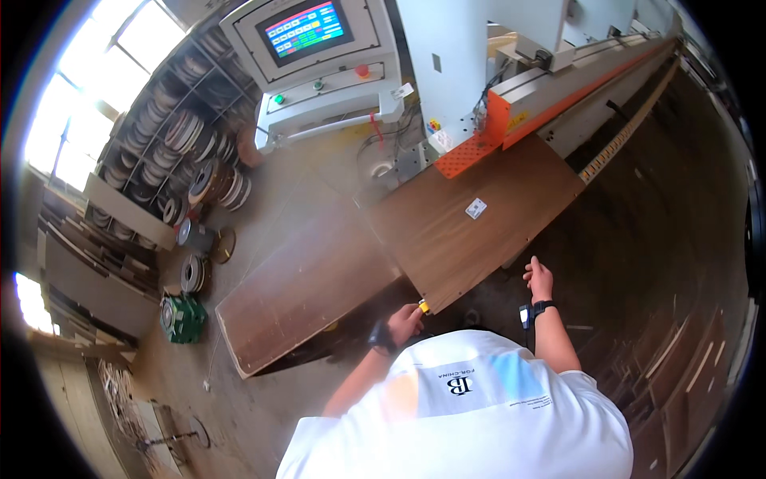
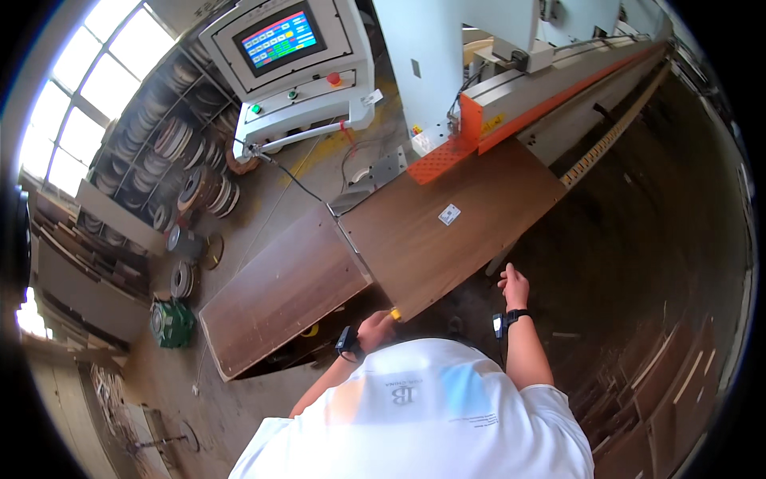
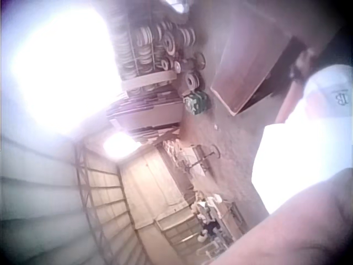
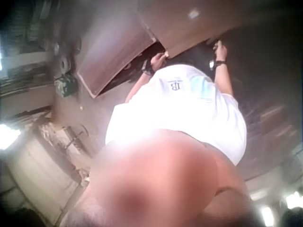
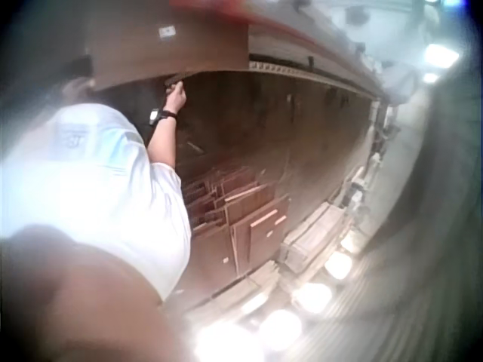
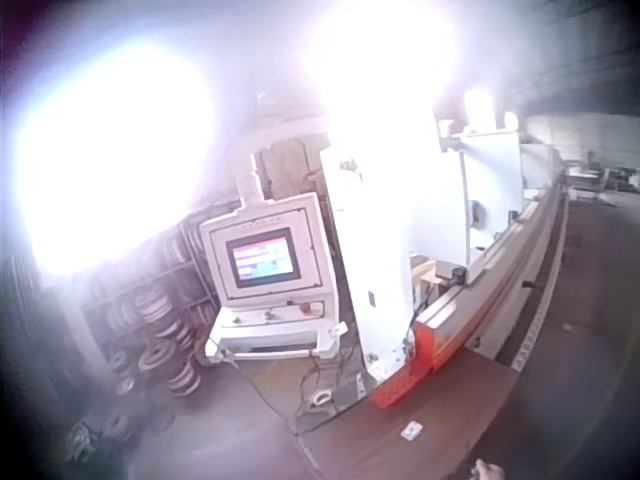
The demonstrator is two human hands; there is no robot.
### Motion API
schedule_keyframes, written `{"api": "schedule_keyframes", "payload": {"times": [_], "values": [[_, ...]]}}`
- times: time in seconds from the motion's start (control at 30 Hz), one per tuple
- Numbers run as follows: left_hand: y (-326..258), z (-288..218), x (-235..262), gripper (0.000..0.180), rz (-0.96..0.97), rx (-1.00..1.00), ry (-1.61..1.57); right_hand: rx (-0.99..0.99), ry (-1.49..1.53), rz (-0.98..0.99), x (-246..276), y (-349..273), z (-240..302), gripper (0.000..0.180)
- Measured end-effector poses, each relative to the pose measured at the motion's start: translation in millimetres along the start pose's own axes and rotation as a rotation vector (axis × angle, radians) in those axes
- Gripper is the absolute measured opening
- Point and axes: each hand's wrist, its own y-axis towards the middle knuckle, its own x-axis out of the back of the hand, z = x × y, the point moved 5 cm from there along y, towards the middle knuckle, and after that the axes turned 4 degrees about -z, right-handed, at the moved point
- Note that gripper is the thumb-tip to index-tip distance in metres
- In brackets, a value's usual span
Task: Feeding wood panels into an edge banding machine and checking machine internal components and tape rolls.
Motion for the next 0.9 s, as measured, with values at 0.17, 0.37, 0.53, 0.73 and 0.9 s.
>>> {"api": "schedule_keyframes", "payload": {"times": [0.17,0.37,0.53,0.73,0.9], "values": [[7.3,38.6,9.6,0.041,0.138,0.013,0.021,-0.064,0.058,-0.129,65.7,-65.3,-70.5,0.04],[4.4,73.1,4.6,0.039,0.409,-0.179,0.222,-0.18,0.336,-0.525,144.7,-197.3,-166.1,0.038],[39.5,117.0,-10.8,0.039,0.677,-0.127,0.261,-0.034,0.456,-0.765,176.4,-312.8,-199.5,0.034],[82.8,171.9,-53.2,0.024,1.145,-0.251,0.274,-0.053,0.605,-1.185,236.6,-503.6,-205.4,0.035],[3.7,135.0,-116.7,0.023,1.162,-0.259,0.391,0.078,0.716,-1.578,268.2,-644.6,-256.1,0.035]]}}
